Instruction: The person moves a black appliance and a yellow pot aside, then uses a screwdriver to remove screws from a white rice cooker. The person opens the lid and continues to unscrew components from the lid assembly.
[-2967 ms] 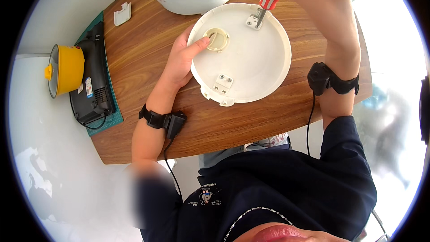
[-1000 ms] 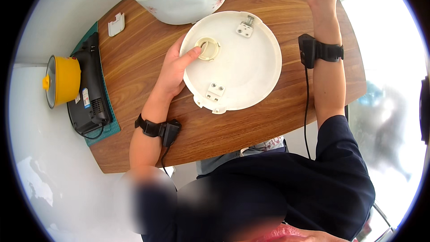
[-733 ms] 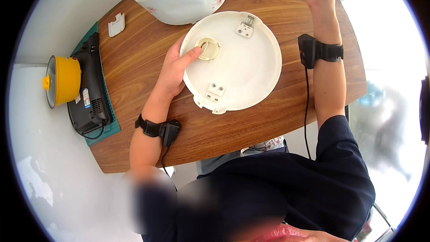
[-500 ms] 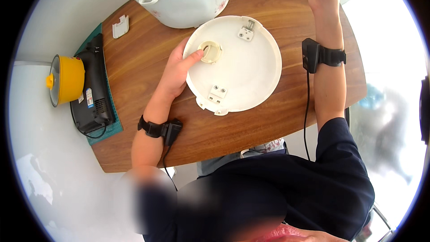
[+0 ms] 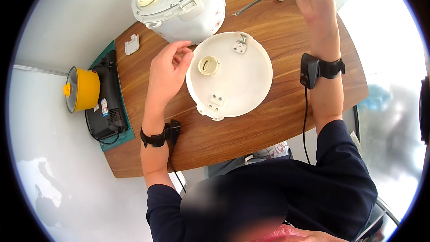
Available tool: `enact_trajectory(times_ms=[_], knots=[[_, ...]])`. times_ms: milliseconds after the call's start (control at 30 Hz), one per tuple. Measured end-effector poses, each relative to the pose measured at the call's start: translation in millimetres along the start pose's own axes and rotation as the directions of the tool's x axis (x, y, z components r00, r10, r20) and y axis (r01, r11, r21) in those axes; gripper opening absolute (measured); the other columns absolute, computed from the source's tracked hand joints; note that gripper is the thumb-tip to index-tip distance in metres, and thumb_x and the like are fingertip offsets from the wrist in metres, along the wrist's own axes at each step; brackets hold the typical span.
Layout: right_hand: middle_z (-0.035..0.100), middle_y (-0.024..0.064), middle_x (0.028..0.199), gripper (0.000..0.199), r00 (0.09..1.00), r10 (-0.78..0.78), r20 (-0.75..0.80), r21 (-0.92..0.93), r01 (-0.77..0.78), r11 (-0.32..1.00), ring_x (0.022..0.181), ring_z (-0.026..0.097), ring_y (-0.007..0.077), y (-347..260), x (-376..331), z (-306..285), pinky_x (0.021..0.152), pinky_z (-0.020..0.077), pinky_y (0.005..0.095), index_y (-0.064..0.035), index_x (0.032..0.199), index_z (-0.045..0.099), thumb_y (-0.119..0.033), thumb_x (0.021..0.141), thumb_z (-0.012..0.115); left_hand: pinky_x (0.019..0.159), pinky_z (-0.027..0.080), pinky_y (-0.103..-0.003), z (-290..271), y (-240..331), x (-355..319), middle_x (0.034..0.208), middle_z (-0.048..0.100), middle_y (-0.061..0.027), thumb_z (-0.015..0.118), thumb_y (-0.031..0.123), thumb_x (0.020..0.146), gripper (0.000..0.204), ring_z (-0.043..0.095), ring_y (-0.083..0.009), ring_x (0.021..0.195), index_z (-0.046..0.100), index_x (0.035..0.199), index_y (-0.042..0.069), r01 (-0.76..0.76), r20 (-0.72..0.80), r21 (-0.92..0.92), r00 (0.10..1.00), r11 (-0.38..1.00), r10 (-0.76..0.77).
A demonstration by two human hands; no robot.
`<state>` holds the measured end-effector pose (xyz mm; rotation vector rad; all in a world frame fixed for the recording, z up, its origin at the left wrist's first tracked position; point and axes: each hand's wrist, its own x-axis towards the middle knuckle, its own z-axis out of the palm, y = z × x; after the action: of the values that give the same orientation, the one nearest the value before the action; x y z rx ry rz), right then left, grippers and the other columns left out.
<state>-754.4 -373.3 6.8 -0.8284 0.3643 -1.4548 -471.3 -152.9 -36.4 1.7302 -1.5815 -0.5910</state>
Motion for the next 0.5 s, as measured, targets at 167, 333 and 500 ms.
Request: enact_trajectory(times_ms=[167,333,500], knots=[[0.057,0.0081,0.087,0.012,0.986,0.046,0.163,-0.011,-0.045,0.999,0.084,0.061,0.0248,-13.3,-11.8,9.6,0.073,0.0561,0.0392,-0.0077,0.087,0.050,0.003,0.089,0.051,0.063,0.050,-0.028,20.3,44.7,19.4,0.088,0.073,-0.0053,0.076,0.007,0.091,0.028,0.057,-0.0125,0.065,0.072,0.118,0.004,-0.185,-0.110,0.019,0.976,0.983,0.186],[0.057,0.0075,0.090,0.012,0.983,0.112,0.144,0.053,-0.120,0.991,0.086,0.060,0.0235,-9.9,-25.7,28.8,0.081,0.0544,0.0386,-0.0073,0.085,0.051,0.004,0.088,0.052,0.060,0.051,-0.027,38.0,54.0,29.6,0.081,0.072,-0.0059,0.074,0.004,0.092,0.017,0.062,-0.0111,0.065,0.074,0.109,0.002,-0.175,-0.176,-0.068,0.971,0.982,0.161],[0.057,0.0068,0.090,0.010,0.977,0.095,0.189,0.091,-0.114,0.989,0.085,0.060,0.0230,-5.2,-27.3,28.6,0.079,0.0532,0.0360,-0.0066,0.087,0.052,0.003,0.089,0.052,0.057,0.054,-0.023,42.8,39.9,25.0,0.087,0.074,-0.0040,0.071,0.005,0.097,0.015,0.065,-0.0085,0.068,0.073,0.110,0.000,-0.122,-0.139,-0.193,0.986,0.974,0.096]])
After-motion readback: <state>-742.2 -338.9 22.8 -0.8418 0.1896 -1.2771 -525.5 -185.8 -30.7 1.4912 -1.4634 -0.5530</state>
